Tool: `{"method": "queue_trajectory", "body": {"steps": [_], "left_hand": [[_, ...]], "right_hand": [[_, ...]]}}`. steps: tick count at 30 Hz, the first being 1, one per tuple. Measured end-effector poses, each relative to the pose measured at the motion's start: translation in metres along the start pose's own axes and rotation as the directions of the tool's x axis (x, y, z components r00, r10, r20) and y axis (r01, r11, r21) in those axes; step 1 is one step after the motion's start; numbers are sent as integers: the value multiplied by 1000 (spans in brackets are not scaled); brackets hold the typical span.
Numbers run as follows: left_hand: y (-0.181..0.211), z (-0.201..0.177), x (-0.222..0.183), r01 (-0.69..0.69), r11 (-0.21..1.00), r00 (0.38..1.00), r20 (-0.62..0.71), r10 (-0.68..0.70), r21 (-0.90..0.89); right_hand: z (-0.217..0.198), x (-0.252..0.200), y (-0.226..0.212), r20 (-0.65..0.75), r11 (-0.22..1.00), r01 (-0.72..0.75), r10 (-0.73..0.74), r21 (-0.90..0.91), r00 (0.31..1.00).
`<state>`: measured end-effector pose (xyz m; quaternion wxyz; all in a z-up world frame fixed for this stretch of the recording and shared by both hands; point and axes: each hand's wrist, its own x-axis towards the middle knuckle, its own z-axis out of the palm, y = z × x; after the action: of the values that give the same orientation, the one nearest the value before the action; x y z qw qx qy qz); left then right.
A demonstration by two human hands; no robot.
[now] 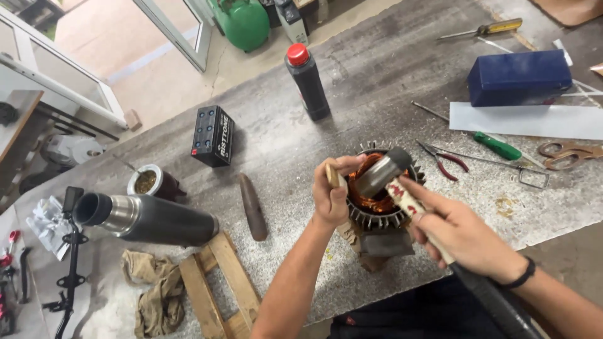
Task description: Repairing a motor stator by seating copper windings with a hammer and wedge and applying insulation material.
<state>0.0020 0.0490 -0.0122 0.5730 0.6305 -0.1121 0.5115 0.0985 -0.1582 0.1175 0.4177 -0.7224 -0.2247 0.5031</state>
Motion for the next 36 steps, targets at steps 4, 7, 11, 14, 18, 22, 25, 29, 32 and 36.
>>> {"method": "queue_trajectory", "body": {"steps": [4, 7, 11, 14, 18, 22, 25, 29, 32, 36], "left_hand": [[21, 3, 7, 57, 989, 997, 50, -64, 135], [36, 11, 15, 147, 950, 984, 57, -169, 277], [49, 26, 5, 131, 849, 990, -21, -141, 512], [39, 42, 3, 123, 870, 983, -182, -39, 478], [33, 51, -4, 220, 876, 950, -298, -92, 429], [24, 51, -19, 105, 950, 955, -296, -14, 293], [21, 45, -19, 96, 955, 963, -267, -19, 279], [24, 48, -20, 85, 947, 964, -266, 1, 311], [23, 48, -18, 79, 935, 956, -291, 27, 345], [24, 49, -16, 74, 936, 960, -279, 27, 344]], "right_hand": [[-5, -1, 4, -83, 992, 61, -52, 111, 995], [-10, -5, 4, -110, 980, 93, -74, 178, 991], [-15, -7, 14, -86, 978, 68, -52, 195, 995], [-25, 3, 25, -42, 986, 98, -93, 132, 995], [-35, 0, 1, -60, 994, 58, -52, 89, 997], [-37, 7, 14, -48, 995, 68, -65, 73, 997], [-23, 8, 11, 39, 996, 59, -62, 68, 997], [-35, 21, 22, 14, 995, 63, -65, 72, 998], [-38, 19, 18, -155, 947, 258, -230, 193, 961], [-15, 13, 17, 74, 998, 13, -18, 60, 997]]}}
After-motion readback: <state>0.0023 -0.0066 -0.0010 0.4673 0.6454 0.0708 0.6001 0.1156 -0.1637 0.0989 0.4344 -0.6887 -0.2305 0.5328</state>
